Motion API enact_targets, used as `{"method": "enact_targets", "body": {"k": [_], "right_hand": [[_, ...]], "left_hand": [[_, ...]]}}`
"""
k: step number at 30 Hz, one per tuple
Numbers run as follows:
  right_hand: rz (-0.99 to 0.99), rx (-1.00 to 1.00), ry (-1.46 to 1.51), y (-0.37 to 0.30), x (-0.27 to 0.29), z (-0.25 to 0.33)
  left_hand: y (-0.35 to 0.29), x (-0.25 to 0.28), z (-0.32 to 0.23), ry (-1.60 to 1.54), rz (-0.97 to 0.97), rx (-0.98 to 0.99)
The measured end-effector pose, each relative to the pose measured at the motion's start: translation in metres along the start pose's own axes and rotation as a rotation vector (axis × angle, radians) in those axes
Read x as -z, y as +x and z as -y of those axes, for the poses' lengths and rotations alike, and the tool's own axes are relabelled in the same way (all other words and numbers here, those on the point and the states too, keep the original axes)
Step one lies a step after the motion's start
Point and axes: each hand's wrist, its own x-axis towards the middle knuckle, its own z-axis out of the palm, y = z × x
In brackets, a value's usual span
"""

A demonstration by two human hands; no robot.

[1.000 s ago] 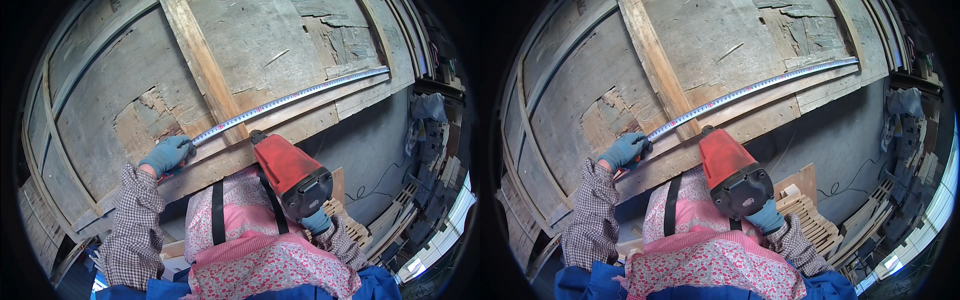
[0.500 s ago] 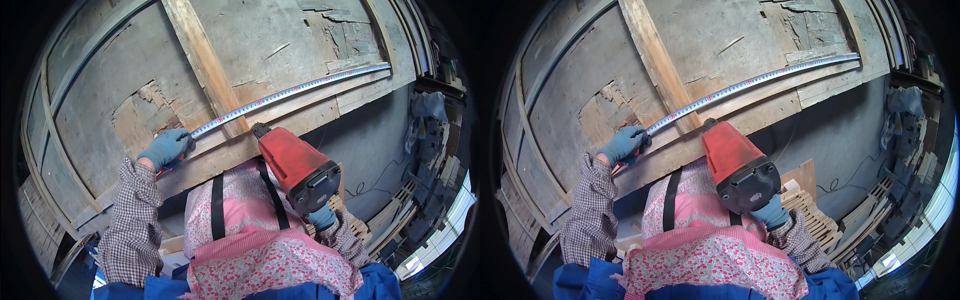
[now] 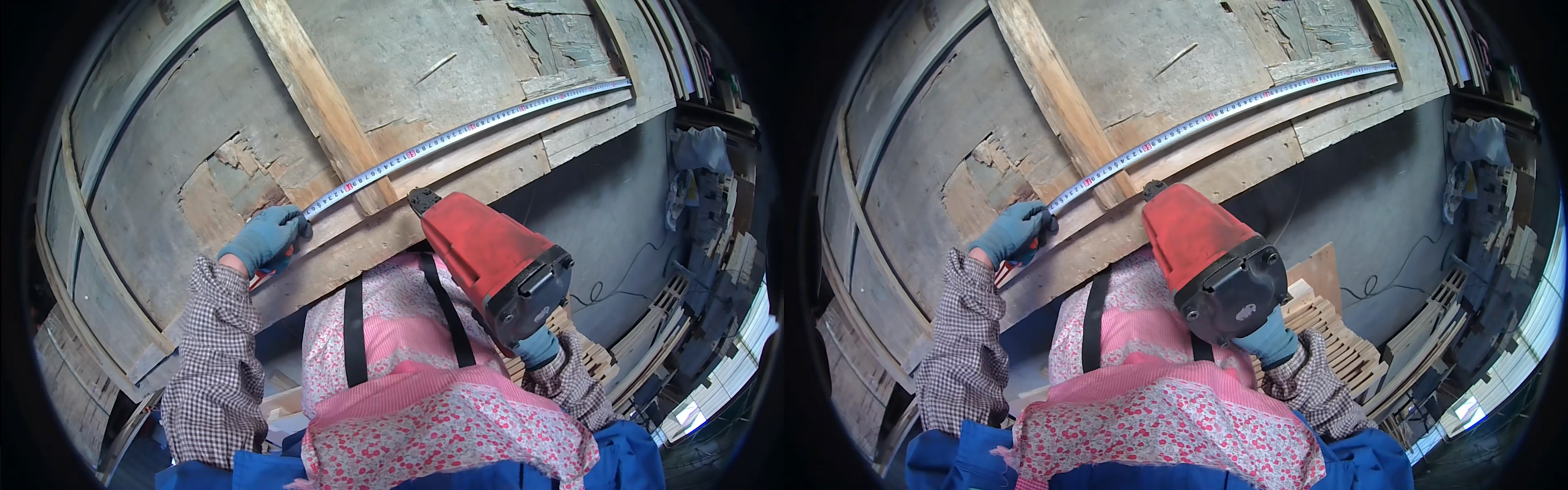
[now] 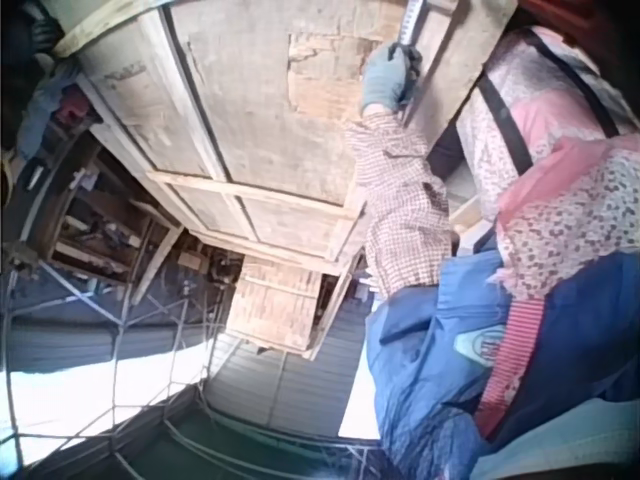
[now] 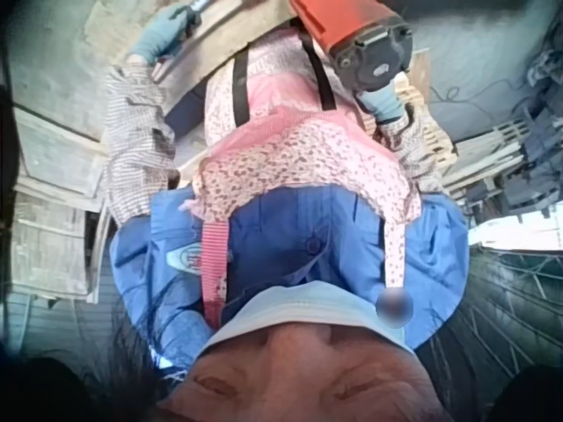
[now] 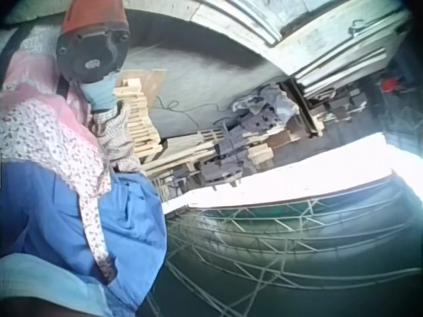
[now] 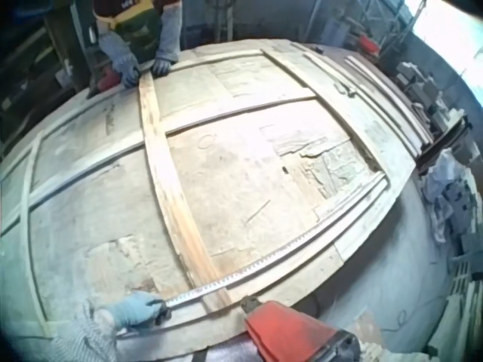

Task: The person measures a wooden frame with a tape measure and uses a nail gun to attach wooden planks. A coworker assists by nailing planks on the opposite side. The person repeatedly measures and fastens planks to build the frame structure.

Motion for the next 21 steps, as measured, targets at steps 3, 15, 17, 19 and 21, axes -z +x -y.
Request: {"method": "enact_targets", "body": {"k": [3,15,17,19,21], "right_hand": [[0.054,-0.051,0.066,-0.002,-0.001,0.003],[0.094,0.124,-0.083,0.015,-0.013,-0.001],[0.144,0.082,-0.095,0.016,-0.012,-0.001],[0.168,0.011,-0.108,0.022,-0.007,0.007],[0.170,0.006,-0.123,0.021,-0.007,0.008]], "left_hand": [[0.002,-0.002,0.003,-0.014,0.001,-0.015],[0.012,-0.003,0.017,0.011,-0.016,-0.114],[0.013,-0.003,0.019,0.010,-0.018,-0.120],[0.012,-0.003,0.017,0.029,-0.026,-0.121],[0.010,-0.002,0.014,0.037,-0.029,-0.112]]}}
